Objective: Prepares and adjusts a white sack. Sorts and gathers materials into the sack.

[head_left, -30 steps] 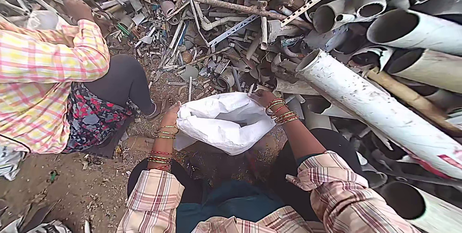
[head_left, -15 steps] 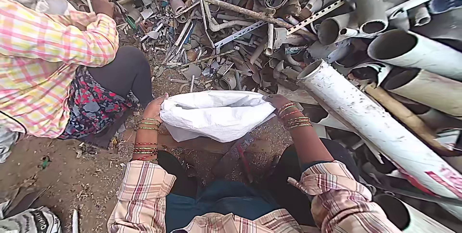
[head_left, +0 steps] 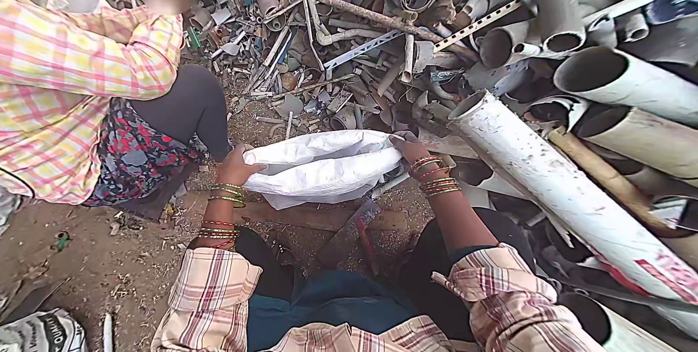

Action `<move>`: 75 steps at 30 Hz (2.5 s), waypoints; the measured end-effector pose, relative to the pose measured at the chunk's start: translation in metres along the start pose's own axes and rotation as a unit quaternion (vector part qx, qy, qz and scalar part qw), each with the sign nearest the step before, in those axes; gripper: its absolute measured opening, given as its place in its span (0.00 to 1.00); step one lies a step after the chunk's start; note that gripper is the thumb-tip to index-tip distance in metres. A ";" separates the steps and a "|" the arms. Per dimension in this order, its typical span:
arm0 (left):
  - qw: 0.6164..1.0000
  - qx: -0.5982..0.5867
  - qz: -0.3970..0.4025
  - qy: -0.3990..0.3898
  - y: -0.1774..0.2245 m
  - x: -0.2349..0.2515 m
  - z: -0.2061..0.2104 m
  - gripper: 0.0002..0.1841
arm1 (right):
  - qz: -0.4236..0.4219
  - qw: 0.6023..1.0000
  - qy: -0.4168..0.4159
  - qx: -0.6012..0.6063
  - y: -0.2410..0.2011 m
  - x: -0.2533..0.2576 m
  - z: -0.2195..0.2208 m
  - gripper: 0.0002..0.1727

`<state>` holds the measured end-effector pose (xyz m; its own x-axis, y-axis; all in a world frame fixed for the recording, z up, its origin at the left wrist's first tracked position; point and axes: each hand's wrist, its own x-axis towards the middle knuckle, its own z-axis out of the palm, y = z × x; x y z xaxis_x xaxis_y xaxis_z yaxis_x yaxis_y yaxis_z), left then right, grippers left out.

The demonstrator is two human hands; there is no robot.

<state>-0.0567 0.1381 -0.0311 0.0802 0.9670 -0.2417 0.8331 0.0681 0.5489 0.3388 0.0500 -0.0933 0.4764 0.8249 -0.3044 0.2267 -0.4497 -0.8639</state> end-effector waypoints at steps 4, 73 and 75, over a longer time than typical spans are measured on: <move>0.989 0.149 -0.012 0.002 0.022 -0.007 0.013 0.39 | -0.184 0.946 0.019 -0.267 -0.023 -0.017 0.016 0.31; 0.987 -0.034 -0.120 0.096 -0.031 0.037 -0.013 0.26 | -0.161 0.775 -0.370 -0.487 -0.017 -0.078 0.098 0.24; 0.984 -0.061 -0.113 0.122 -0.024 0.043 -0.010 0.25 | -0.161 0.767 -0.385 -0.487 -0.011 -0.074 0.098 0.24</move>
<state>-0.0788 0.1801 -0.0468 -0.2448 0.9532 -0.1774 0.7415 0.3020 0.5992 0.2178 0.0270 -0.1002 -0.2956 0.7369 -0.6080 0.9332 0.0866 -0.3488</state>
